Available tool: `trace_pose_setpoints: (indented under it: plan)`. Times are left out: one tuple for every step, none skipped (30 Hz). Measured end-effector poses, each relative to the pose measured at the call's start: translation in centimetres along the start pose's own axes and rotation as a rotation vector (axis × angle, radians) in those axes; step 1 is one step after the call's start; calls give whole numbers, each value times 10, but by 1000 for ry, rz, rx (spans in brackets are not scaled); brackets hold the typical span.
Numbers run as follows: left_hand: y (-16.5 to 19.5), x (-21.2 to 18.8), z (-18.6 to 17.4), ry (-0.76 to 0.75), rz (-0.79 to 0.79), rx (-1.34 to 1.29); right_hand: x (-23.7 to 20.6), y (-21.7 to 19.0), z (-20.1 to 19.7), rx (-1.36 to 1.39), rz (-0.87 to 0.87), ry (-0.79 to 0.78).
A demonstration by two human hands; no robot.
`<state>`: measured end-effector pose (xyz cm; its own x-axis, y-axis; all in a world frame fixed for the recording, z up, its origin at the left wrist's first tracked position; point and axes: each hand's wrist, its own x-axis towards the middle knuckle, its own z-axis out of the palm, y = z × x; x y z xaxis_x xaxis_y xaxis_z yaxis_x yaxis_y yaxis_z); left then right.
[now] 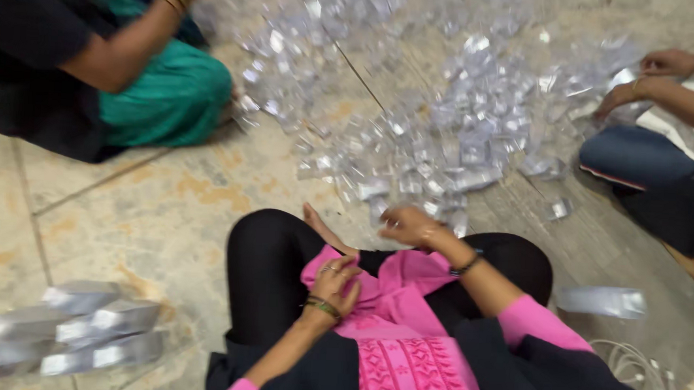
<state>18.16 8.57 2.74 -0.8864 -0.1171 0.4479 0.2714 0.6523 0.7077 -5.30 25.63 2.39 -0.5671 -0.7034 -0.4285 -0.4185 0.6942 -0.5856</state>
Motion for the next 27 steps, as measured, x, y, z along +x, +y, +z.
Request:
trace_pose_setpoints:
  plan:
    - [-5,2,4,60,-17,-30,18,-13,16,-76,57,-109]
    - [-10,5,7,117,-38,-62,36,-29,32,-178,26,-73]
    - [-14,5,11,172,-65,-98,49,-42,47,-279,-1,-43]
    - [-19,6,13,197,-29,-113,55,-51,57,-190,55,22]
    - [-22,6,15,219,1,-128,59,-63,71,-180,101,18]
    - [-24,3,14,196,33,-108,57,-77,78,-190,155,14]
    - [-25,1,13,171,62,-93,54,-87,84,-204,210,-10]
    - [-24,-4,9,125,70,-89,49,-97,87,-218,261,-31]
    - [-22,-7,4,78,82,-85,44,-104,88,-242,310,-38]
    - [-21,-9,-3,56,104,-50,39,-112,87,-294,335,-34]
    - [-17,-12,-10,34,121,-16,30,-120,81,-412,337,-23]
    - [-12,-15,-17,27,124,5,21,-128,76,-511,421,-26]
    - [-6,-16,-26,13,131,28,13,-137,71,-526,413,26]
    - [-1,-20,-32,-3,144,47,4,-144,68,-540,412,82]
    - [4,-24,-34,-51,172,146,-4,-147,59,-596,424,99]
    - [11,-31,-38,-102,187,256,-11,-151,58,-649,424,106]
    - [15,-34,-44,-143,211,378,-16,-154,59,-638,423,61]
    - [18,-36,-50,-77,242,357,-21,-153,57,-633,427,28]
    - [24,-49,-52,-22,267,321,-27,-148,63,-627,444,-21]
    - [28,-57,-54,26,292,275,-30,-142,73,-608,413,-60]
    - [28,-63,-56,9,250,271,-34,-135,87,-586,388,-101]
    - [28,-68,-56,-4,207,263,-38,-125,100,-567,365,-142]
    - [25,-70,-55,-8,164,260,-39,-118,111,-566,411,-162]
    - [19,-70,-54,-70,163,251,-33,-115,124,-566,446,-179]
    - [12,-68,-53,-134,160,247,-27,-112,131,-563,455,-192]
    - [3,-63,-51,-192,161,244,-22,-107,133,-543,423,-184]
    - [-8,-55,-50,-190,138,242,-16,-104,133,-523,370,-184]
